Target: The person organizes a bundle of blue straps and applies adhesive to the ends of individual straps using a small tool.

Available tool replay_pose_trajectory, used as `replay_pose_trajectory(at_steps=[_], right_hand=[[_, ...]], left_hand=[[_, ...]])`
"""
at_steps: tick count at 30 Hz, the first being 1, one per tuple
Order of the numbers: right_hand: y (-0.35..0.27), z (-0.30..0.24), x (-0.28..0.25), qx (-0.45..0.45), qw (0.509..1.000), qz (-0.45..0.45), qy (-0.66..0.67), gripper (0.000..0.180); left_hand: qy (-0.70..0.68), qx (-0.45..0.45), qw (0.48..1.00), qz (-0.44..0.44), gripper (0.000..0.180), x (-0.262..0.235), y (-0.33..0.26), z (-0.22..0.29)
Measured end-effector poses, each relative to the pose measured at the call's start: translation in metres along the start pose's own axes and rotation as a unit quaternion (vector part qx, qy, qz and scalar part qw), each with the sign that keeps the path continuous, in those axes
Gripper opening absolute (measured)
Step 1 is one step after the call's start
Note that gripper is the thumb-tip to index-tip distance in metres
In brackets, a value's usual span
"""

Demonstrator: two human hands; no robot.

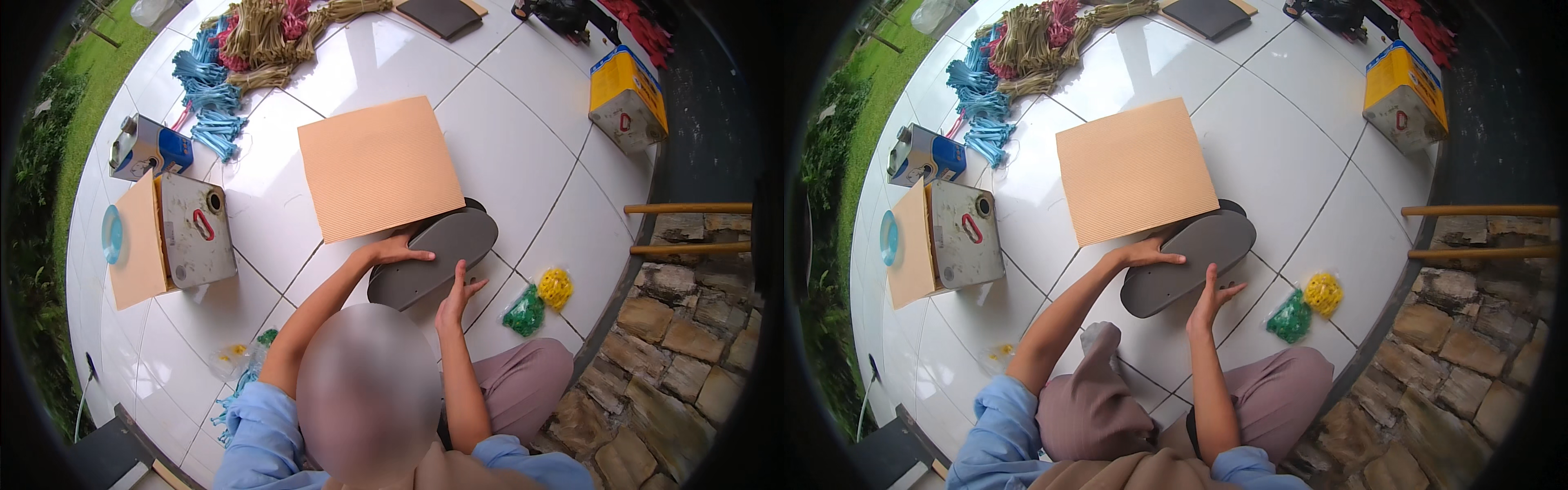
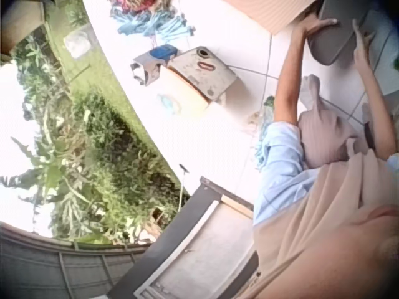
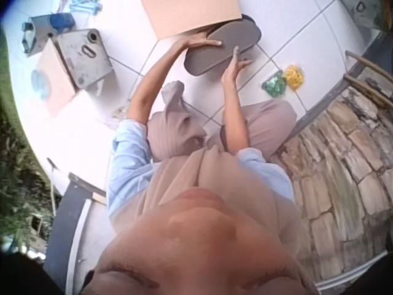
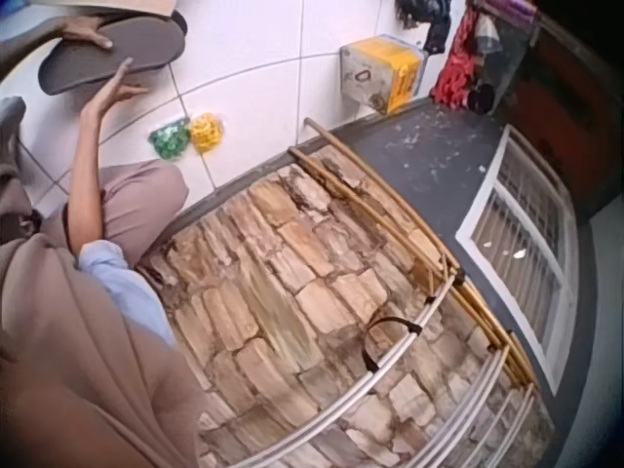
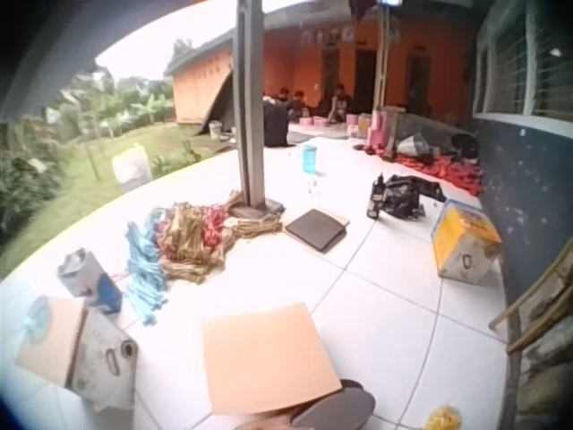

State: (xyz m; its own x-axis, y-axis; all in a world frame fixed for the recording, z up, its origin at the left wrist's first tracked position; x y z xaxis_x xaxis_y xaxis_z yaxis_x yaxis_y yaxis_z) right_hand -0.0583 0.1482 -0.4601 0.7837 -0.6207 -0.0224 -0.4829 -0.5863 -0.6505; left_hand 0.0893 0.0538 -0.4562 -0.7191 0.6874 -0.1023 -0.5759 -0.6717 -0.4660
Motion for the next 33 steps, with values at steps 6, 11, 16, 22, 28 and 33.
replay_pose_trajectory(at_steps=[6, 11, 16, 22, 28, 33], right_hand=[[0.005, 0.017, 0.036, 0.012, 0.996, -0.049, 0.07, 0.121], [-0.009, 0.031, 0.057, 0.07, 0.982, -0.115, 0.129, 0.115], [0.036, -0.044, -0.005, -0.122, 0.99, 0.072, -0.003, 0.109], [0.104, -0.088, 0.005, -0.073, 0.991, -0.113, -0.005, 0.09], [0.097, -0.076, 0.045, -0.104, 0.921, -0.298, -0.228, 0.087], [0.077, -0.068, 0.067, -0.114, 0.931, -0.271, -0.217, 0.087]], left_hand=[[0.106, -0.024, 0.994, 0.002, 0.091, -0.011, 0.008, 0.022], [0.169, -0.036, 0.985, 0.026, 0.085, -0.027, 0.004, 0.011], [0.276, -0.07, 0.939, 0.194, 0.072, -0.019, -0.058, 0.009], [-0.178, -0.117, 0.882, 0.42, 0.085, 0.012, -0.158, -0.061], [-0.477, -0.122, 0.806, 0.328, 0.109, 0.055, -0.115, -0.074], [-0.467, -0.087, 0.803, 0.36, 0.101, 0.01, -0.121, -0.08]])
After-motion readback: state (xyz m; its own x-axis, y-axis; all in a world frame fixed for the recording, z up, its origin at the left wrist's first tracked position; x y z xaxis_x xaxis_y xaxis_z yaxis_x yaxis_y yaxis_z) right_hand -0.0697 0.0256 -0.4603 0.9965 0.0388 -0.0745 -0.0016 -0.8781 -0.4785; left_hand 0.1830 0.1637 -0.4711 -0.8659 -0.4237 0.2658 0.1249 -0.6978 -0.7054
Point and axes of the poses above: each hand's wrist, its own y-axis towards the middle knuckle, its own x-axis out of the palm, z = x × y, the point moved 8 cm from there along y, towards the middle knuckle, and after that the axes turned 2 degrees about -z, right-handed, at the moved point
